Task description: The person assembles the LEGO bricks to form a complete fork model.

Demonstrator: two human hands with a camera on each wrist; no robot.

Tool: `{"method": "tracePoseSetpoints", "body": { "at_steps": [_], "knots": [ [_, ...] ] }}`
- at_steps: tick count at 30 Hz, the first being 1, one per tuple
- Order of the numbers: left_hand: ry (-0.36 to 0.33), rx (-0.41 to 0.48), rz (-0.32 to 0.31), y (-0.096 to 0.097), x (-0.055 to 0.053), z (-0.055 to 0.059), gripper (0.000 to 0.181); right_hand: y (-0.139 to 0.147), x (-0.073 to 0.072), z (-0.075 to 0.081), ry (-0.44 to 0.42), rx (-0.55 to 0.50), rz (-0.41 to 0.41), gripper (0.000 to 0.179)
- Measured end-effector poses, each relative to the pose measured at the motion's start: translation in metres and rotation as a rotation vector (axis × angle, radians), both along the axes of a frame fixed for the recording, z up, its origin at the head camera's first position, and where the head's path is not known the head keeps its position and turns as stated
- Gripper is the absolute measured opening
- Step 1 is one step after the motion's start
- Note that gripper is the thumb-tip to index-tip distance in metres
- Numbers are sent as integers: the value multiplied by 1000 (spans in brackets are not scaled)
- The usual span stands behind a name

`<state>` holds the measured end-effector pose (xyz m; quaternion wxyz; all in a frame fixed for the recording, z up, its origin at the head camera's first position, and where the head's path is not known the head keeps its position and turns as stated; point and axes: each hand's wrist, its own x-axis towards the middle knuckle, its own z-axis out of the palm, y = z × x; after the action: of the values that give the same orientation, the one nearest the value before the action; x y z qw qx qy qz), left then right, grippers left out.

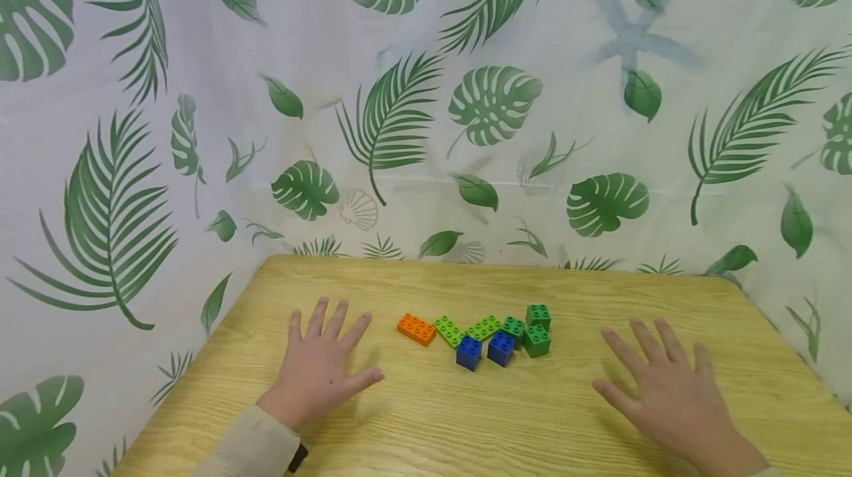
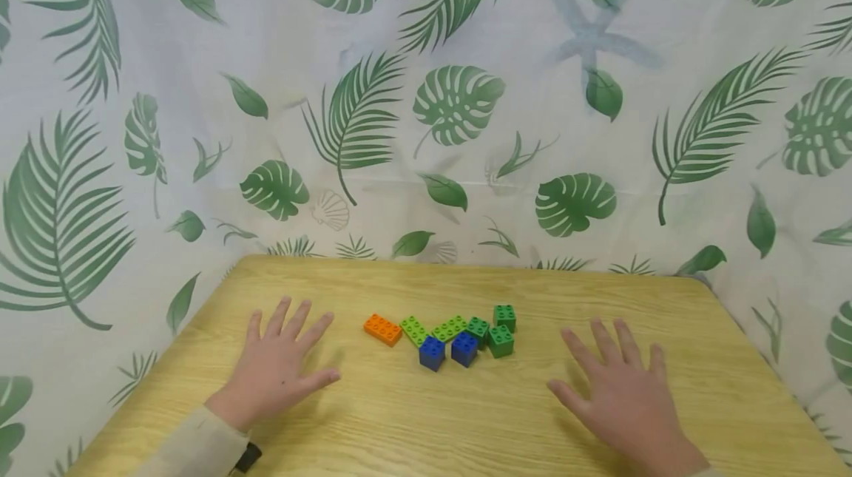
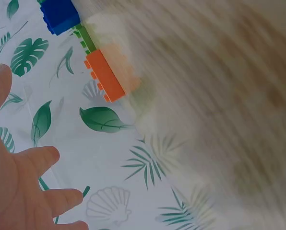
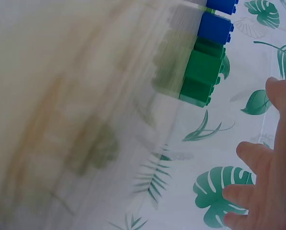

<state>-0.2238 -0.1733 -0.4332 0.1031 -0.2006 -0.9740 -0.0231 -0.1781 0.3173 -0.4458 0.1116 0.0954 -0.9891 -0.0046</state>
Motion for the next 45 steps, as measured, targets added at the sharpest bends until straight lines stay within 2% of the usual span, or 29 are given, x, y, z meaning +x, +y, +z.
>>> {"method": "tracePoseSetpoints", "body": {
  "at_steps": [7, 12, 19, 26, 36, 40, 45],
  "knots": [
    [-57, 83, -55, 12, -2, -3, 86, -13, -3, 3, 10, -47, 40, 78],
    [-112, 196, -102, 23, -2, -4, 85, -24, -4, 6, 9, -106, 95, 73],
    [-275, 411, -150, 49, -4, -3, 83, -47, -5, 6, -27, -279, 187, 68],
    [-468, 570, -155, 72, -10, -12, 77, -68, -8, 2, -94, -420, 227, 64],
    [-666, 808, -175, 104, -26, -26, 70, -90, -25, 0, -227, -527, 259, 60],
    [-720, 887, -166, 113, -31, -31, 67, -96, -32, -2, -263, -570, 265, 58],
    [-737, 947, -142, 119, -35, -34, 65, -101, -38, -5, -292, -598, 275, 58]
  ]
}}
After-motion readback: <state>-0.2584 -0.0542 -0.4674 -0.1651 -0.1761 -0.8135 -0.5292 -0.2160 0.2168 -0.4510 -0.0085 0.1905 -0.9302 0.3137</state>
